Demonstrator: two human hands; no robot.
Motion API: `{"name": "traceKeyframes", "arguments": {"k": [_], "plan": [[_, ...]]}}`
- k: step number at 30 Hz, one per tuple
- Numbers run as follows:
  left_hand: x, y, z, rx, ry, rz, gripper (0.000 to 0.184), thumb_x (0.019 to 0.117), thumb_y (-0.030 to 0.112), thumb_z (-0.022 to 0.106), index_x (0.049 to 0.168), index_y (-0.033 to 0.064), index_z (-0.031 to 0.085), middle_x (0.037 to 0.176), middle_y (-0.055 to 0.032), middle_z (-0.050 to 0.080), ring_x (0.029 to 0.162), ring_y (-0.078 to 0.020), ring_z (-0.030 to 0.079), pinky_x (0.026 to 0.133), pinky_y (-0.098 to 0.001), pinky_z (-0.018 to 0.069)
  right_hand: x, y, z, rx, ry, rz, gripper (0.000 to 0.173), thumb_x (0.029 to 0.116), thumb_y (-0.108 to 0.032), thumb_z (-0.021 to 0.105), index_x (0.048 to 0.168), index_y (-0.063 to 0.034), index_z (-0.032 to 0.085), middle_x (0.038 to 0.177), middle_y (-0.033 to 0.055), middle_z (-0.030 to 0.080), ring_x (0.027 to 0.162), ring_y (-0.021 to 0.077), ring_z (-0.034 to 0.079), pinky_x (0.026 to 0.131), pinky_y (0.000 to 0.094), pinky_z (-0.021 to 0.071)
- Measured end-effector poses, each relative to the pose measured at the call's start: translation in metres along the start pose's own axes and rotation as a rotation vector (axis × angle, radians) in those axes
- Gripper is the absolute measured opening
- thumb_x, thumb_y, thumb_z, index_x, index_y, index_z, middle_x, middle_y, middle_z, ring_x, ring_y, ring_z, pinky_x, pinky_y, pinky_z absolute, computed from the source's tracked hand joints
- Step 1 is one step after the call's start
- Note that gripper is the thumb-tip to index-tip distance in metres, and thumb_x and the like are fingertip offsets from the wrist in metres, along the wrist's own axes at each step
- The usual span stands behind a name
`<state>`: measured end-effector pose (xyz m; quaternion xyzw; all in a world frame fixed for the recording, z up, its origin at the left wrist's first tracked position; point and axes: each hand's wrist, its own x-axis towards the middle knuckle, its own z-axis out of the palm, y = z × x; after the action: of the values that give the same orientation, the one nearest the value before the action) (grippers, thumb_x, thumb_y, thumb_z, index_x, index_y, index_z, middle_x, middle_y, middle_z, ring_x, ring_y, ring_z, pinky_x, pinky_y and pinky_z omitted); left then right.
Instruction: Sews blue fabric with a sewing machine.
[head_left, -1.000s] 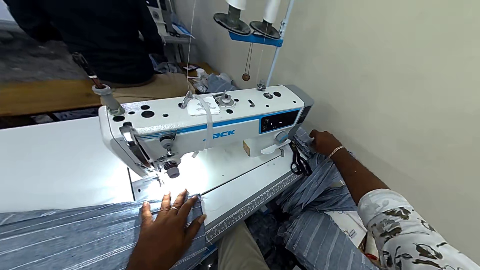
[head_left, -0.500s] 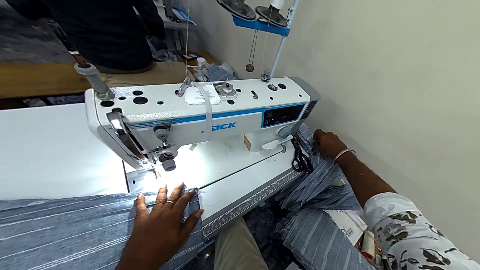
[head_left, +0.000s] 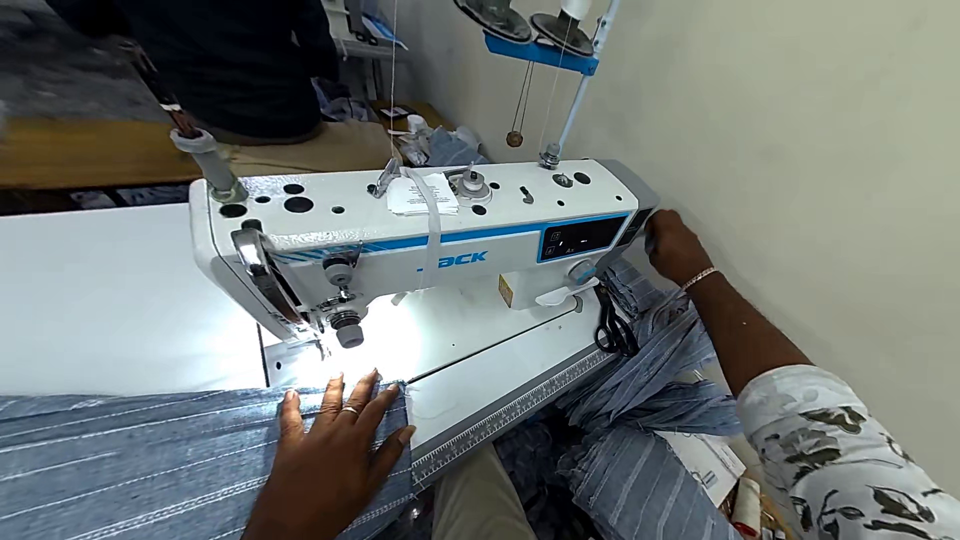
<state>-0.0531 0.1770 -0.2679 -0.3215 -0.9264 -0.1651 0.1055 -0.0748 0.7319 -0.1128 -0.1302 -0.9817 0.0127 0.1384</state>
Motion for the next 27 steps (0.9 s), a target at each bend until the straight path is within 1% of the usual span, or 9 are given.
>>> {"name": "traceKeyframes", "arguments": {"k": [4, 9, 12, 15, 17, 20, 21, 24, 27], "plan": [[-0.002, 0.001, -0.002, 0.027, -0.022, -0.005, 0.073, 0.1, 0.07, 0.027, 0.144, 0.0243, 0.063, 0.154, -0.0102, 0.054, 0.148, -0.0483, 0.037, 0.112, -0.0845, 0.0114, 0.022, -0.027, -0.037, 0.14, 0.498, 0.049, 0.025, 0.0969, -0.002, 0.051, 0.117, 0.0108, 0.059, 0.123, 0.0318, 0.059, 0.122, 0.0436, 0.058, 0.105, 0.0519, 0.0478], [-0.001, 0.004, -0.011, 0.121, -0.047, 0.021, 0.075, 0.0996, 0.071, 0.025, 0.145, 0.025, 0.062, 0.153, -0.013, 0.055, 0.147, -0.0538, 0.036, 0.109, -0.0877, 0.0098, -0.005, -0.047, -0.107, 0.172, 0.83, -0.133, 0.025, 0.1001, -0.003, 0.041, 0.115, 0.0128, 0.055, 0.115, 0.0286, 0.06, 0.105, 0.031, 0.062, 0.093, 0.0394, 0.0507], [0.002, 0.004, -0.015, 0.125, -0.116, 0.018, 0.075, 0.0997, 0.072, 0.026, 0.147, 0.0246, 0.06, 0.154, -0.014, 0.053, 0.148, -0.0521, 0.035, 0.11, -0.0863, 0.0115, -0.069, -0.069, -0.159, 0.167, 0.582, -0.151, 0.029, 0.106, -0.015, 0.045, 0.125, 0.0066, 0.048, 0.107, 0.0172, 0.059, 0.085, 0.0131, 0.058, 0.078, 0.0302, 0.0518], [0.008, 0.008, -0.025, 0.132, -0.218, -0.002, 0.07, 0.1008, 0.069, 0.034, 0.15, 0.024, 0.057, 0.159, -0.0152, 0.047, 0.15, -0.053, 0.029, 0.112, -0.0844, 0.0102, -0.14, -0.119, -0.192, 0.223, 0.068, -0.19, 0.027, 0.101, -0.02, 0.056, 0.122, -0.0041, 0.052, 0.089, 0.0085, 0.061, 0.068, 0.017, 0.06, 0.06, 0.0388, 0.0533], [0.012, 0.017, -0.034, 0.054, -0.261, 0.011, 0.064, 0.1015, 0.059, 0.048, 0.151, 0.0199, 0.055, 0.162, -0.0168, 0.042, 0.152, -0.0533, 0.024, 0.114, -0.0828, 0.0108, -0.179, -0.166, -0.196, 0.365, -0.214, -0.223, 0.028, 0.095, -0.011, 0.064, 0.121, -0.0041, 0.057, 0.088, 0.0053, 0.068, 0.069, 0.0169, 0.067, 0.062, 0.0376, 0.0596], [0.005, 0.061, -0.07, -0.353, -0.284, 0.068, 0.073, 0.0952, 0.057, 0.063, 0.154, 0.0156, 0.049, 0.164, -0.0098, 0.039, 0.155, -0.0368, 0.027, 0.122, -0.067, 0.0241, -0.209, -0.198, -0.171, 0.551, -0.357, -0.471, 0.028, 0.0947, -0.029, 0.068, 0.119, -0.016, 0.066, 0.089, -0.0106, 0.072, 0.076, 0.0031, 0.07, 0.068, 0.0255, 0.0629], [-0.004, 0.085, -0.087, -0.545, -0.279, 0.102, 0.082, 0.0908, 0.059, 0.069, 0.154, 0.0123, 0.048, 0.161, -0.0095, 0.045, 0.152, -0.0316, 0.035, 0.122, -0.0617, 0.0304, -0.213, -0.21, -0.161, 0.603, -0.395, -0.534, 0.025, 0.0963, -0.032, 0.068, 0.119, -0.0202, 0.067, 0.089, -0.0133, 0.072, 0.077, 0.0005, 0.07, 0.069, 0.0229, 0.0627], [-0.032, 0.146, -0.122, -0.865, -0.21, 0.13, 0.073, 0.087, 0.045, 0.079, 0.143, 0.0041, 0.057, 0.13, -0.0136, 0.069, 0.12, -0.0261, 0.067, 0.1, -0.0507, 0.0548, -0.218, -0.243, -0.125, 0.801, -0.398, -0.645, 0.024, 0.099, -0.032, 0.067, 0.122, -0.0239, 0.066, 0.087, -0.0147, 0.071, 0.076, -0.002, 0.067, 0.068, 0.0175, 0.0607], [-0.051, 0.147, -0.12, -0.943, -0.039, -0.043, 0.027, 0.0922, 0.018, 0.073, 0.113, 0.0013, 0.071, 0.091, -0.0076, 0.076, 0.081, -0.0149, 0.074, 0.073, -0.0374, 0.0629, -0.223, -0.263, -0.084, 1.169, -0.309, -0.508, 0.044, 0.0956, -0.035, 0.073, 0.134, -0.0191, 0.059, 0.099, -0.0057, 0.073, 0.082, 0.0065, 0.071, 0.071, 0.021, 0.0623]]}}
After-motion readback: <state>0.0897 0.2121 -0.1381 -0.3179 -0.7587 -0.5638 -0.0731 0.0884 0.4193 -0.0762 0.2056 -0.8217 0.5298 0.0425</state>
